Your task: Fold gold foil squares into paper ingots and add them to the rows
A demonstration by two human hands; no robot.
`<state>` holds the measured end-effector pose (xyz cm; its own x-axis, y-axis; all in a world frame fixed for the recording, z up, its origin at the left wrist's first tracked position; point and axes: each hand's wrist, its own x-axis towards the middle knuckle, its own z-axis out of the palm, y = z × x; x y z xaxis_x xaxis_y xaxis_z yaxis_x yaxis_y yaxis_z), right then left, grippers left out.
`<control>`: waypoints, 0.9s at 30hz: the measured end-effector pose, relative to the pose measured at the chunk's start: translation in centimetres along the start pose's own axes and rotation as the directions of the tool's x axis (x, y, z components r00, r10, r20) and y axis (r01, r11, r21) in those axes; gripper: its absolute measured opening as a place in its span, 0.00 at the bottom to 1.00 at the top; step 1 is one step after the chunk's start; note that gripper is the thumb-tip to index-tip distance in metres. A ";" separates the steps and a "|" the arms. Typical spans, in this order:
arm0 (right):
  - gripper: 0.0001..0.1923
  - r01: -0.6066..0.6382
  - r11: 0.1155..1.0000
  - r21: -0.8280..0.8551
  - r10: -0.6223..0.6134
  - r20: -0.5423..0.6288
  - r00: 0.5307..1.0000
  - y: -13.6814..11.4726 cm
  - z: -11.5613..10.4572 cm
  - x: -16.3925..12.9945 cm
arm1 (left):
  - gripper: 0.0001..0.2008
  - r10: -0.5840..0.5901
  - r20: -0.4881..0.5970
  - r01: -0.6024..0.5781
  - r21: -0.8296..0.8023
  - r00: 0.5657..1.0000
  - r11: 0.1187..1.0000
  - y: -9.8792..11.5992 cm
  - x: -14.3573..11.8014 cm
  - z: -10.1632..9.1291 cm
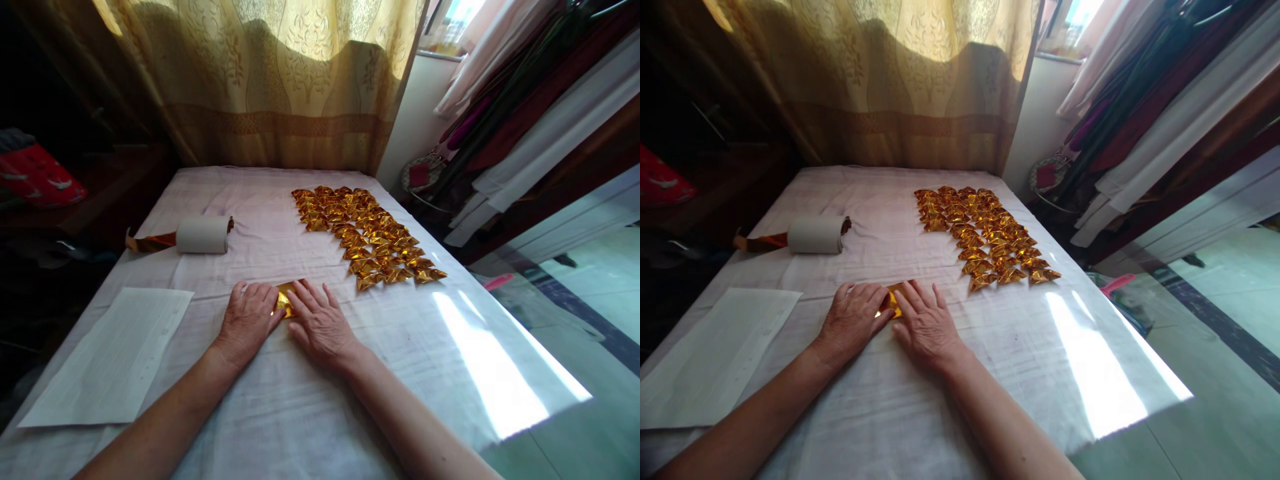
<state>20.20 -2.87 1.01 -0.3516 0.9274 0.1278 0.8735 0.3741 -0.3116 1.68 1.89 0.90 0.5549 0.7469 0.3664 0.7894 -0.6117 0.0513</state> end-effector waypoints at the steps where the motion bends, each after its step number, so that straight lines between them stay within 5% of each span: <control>1: 0.29 0.025 1.000 -0.004 -0.024 0.061 0.998 0.0 0.1 -0.1 | 0.09 -0.001 -0.003 0.001 0.002 1.000 1.000 0.0 0.0 0.0; 4: 0.30 0.009 1.000 -0.023 -0.005 0.172 0.985 0.4 0.1 -1.0 | 0.09 -0.006 0.009 0.005 0.019 1.000 1.000 0.0 -0.1 0.0; 10: 0.30 -0.024 0.998 -0.056 0.034 0.197 0.980 1.7 -0.6 -2.6 | 0.08 -0.001 -0.007 0.002 0.049 1.000 0.999 0.3 -0.2 0.0; 17: 0.31 -0.024 0.998 -0.051 0.032 0.176 0.984 1.7 -0.3 -2.6 | 0.10 0.226 -0.001 -0.226 -0.064 0.974 0.972 1.7 -2.1 -1.0; 27: 0.31 -0.028 0.998 -0.050 0.036 0.170 0.985 1.9 -0.2 -2.7 | 0.13 0.167 -0.007 -0.167 -0.103 0.986 0.981 0.3 -4.5 -1.1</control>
<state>22.86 -4.68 0.22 -0.3717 0.9272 -0.0453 0.8988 0.3473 -0.2675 -0.89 -1.89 0.35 0.6770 0.6326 0.3762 0.6546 -0.7512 0.0852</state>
